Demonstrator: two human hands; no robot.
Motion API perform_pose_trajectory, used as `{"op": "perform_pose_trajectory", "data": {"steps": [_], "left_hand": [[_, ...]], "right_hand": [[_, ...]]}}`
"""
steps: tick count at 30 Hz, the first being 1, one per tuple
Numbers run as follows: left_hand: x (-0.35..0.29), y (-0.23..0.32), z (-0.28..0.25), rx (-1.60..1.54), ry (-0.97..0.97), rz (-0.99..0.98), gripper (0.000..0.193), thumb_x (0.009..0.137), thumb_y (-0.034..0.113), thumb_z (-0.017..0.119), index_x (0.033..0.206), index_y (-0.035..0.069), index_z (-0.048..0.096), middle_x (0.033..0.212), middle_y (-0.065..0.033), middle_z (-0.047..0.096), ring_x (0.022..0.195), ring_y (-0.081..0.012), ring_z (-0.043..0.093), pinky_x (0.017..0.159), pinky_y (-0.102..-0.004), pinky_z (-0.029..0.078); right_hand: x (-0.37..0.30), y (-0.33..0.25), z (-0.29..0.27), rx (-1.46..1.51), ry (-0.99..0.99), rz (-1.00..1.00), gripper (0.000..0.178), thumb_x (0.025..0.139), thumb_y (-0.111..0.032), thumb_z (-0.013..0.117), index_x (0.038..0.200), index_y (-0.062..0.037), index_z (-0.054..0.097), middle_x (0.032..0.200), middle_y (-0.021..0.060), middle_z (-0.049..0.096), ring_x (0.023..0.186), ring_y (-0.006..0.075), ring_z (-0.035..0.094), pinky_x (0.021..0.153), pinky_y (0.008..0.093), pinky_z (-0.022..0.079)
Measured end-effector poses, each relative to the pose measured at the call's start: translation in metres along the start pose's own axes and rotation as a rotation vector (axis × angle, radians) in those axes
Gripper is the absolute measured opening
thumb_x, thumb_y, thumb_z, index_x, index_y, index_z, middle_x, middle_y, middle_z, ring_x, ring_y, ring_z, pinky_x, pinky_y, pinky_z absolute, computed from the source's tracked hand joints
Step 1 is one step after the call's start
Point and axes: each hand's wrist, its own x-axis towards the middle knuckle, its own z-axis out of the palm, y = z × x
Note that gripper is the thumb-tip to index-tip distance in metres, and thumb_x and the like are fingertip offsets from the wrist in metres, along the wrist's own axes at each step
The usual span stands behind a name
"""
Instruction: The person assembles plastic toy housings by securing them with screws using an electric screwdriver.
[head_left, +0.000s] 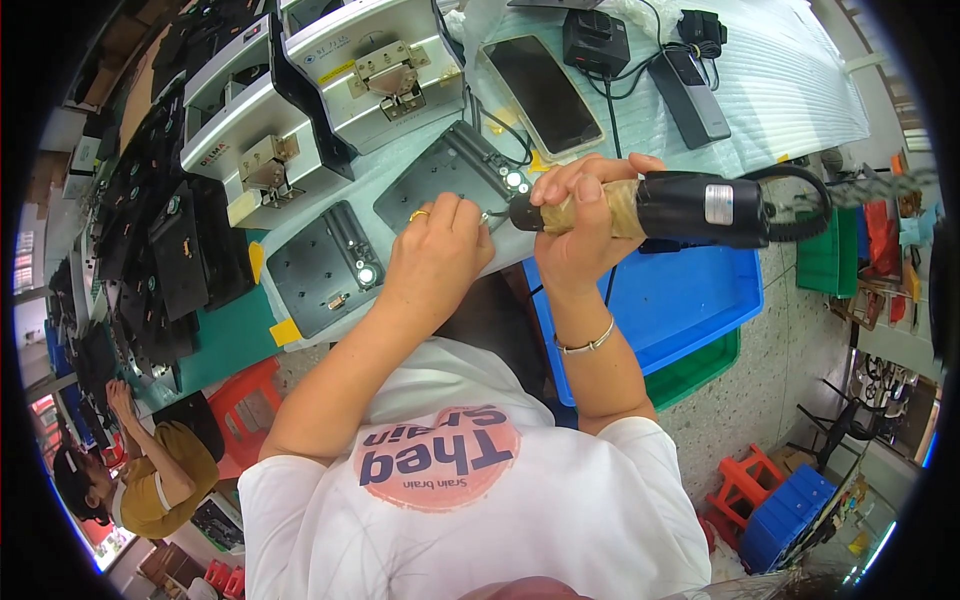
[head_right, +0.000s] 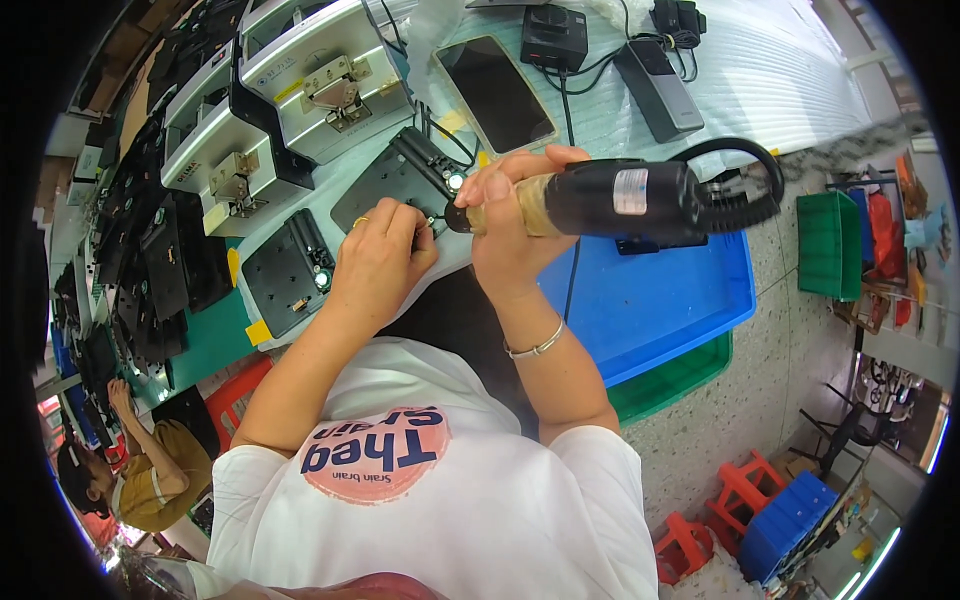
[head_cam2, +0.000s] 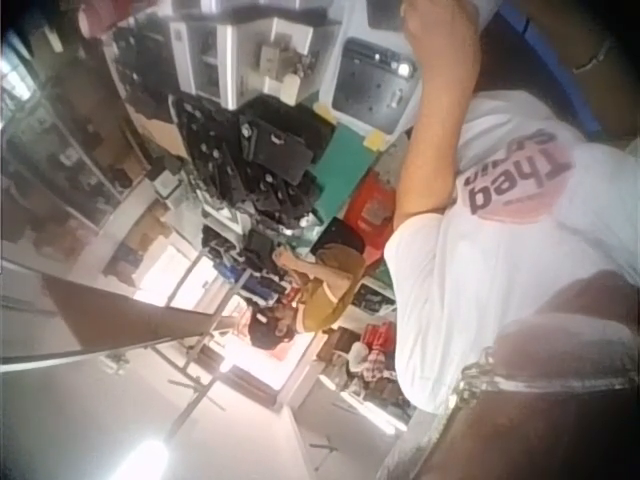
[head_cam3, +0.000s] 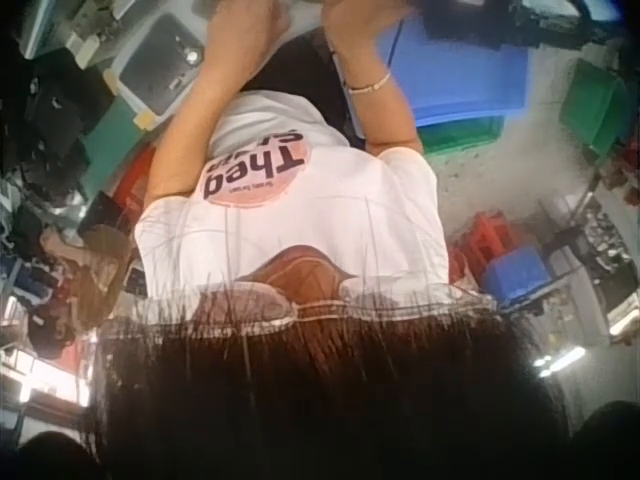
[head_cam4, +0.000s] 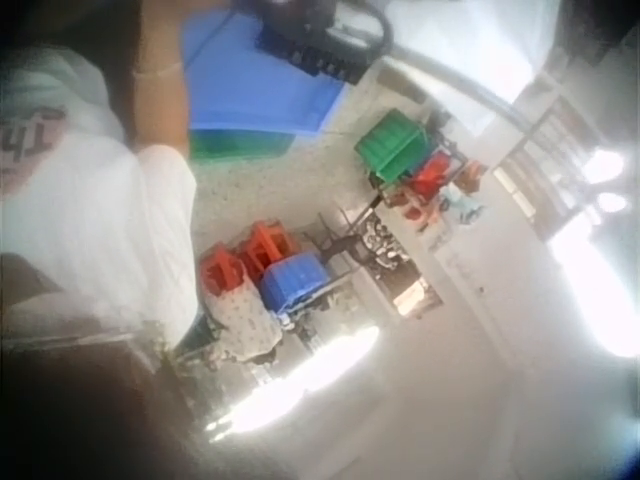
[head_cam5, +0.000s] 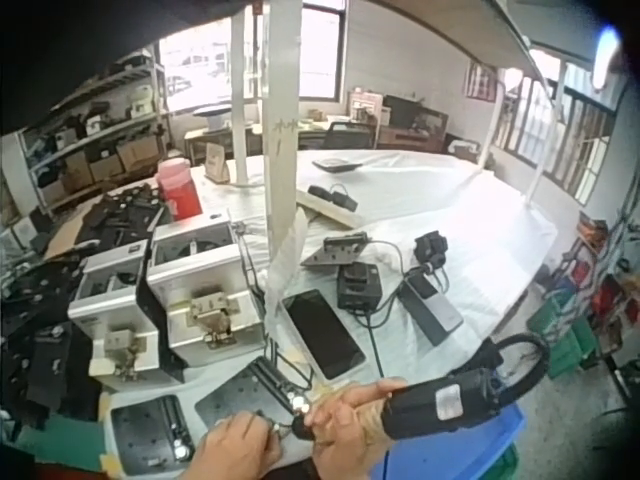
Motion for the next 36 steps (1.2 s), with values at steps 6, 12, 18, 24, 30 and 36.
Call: {"op": "perform_pose_trajectory", "data": {"steps": [6,12,18,24,30,36], "left_hand": [[0.002,0.000,-0.006,-0.102,-0.051,-0.056,0.017,0.075,0.006,0.068,0.086,0.004,0.056,0.084,-0.0134,0.057,0.074,-0.0365,0.060,0.067,-0.0440,0.050],[0.001,-0.001,-0.006,-0.120,-0.075,-0.070,0.018,0.075,0.008,0.068,0.088,0.004,0.057,0.086,-0.0134,0.056,0.075,-0.0363,0.060,0.069,-0.0442,0.049],[-0.002,-0.003,-0.003,-0.111,0.000,-0.015,0.017,0.076,0.007,0.068,0.087,0.003,0.057,0.085,-0.0120,0.055,0.074,-0.0344,0.059,0.067,-0.0422,0.049],[-0.005,-0.007,0.004,-0.093,0.038,0.010,0.018,0.074,0.007,0.069,0.085,0.003,0.055,0.083,-0.0112,0.053,0.073,-0.0318,0.059,0.065,-0.0404,0.049],[-0.005,-0.008,0.002,-0.118,0.021,0.011,0.019,0.074,0.007,0.070,0.086,0.003,0.056,0.082,-0.0113,0.053,0.075,-0.0319,0.059,0.067,-0.0422,0.049],[-0.003,-0.011,-0.013,-0.157,-0.126,0.027,0.016,0.079,0.007,0.064,0.092,0.001,0.057,0.088,-0.0146,0.055,0.082,-0.0335,0.061,0.073,-0.0427,0.053]], "right_hand": [[-0.006,0.002,-0.001,-0.073,-0.184,-0.117,0.049,0.085,0.000,0.052,0.129,-0.0076,0.031,0.074,0.0063,0.049,0.060,0.0149,0.050,0.052,0.0326,0.051],[-0.005,0.007,-0.002,-0.064,-0.180,-0.066,0.054,0.084,0.001,0.052,0.132,-0.0065,0.029,0.074,0.0064,0.050,0.059,0.0150,0.051,0.053,0.0321,0.051],[0.007,0.000,0.013,-0.052,-0.288,0.014,0.047,0.077,0.008,0.066,0.115,0.0046,0.040,0.075,0.0065,0.059,0.064,0.0127,0.057,0.057,0.0264,0.049],[0.013,0.001,0.016,-0.118,-0.371,0.002,0.046,0.075,0.011,0.066,0.116,0.0063,0.046,0.075,0.0039,0.059,0.061,0.0091,0.055,0.060,0.0223,0.047],[0.017,0.005,0.012,-0.175,-0.477,0.021,0.052,0.079,0.007,0.064,0.125,0.0038,0.041,0.078,0.0047,0.056,0.061,0.0102,0.052,0.057,0.0261,0.048],[0.036,0.002,0.027,-0.244,-0.781,0.111,0.067,0.078,-0.001,0.069,0.134,0.0067,0.034,0.073,0.0038,0.057,0.061,0.0091,0.052,0.056,0.0240,0.045]]}}
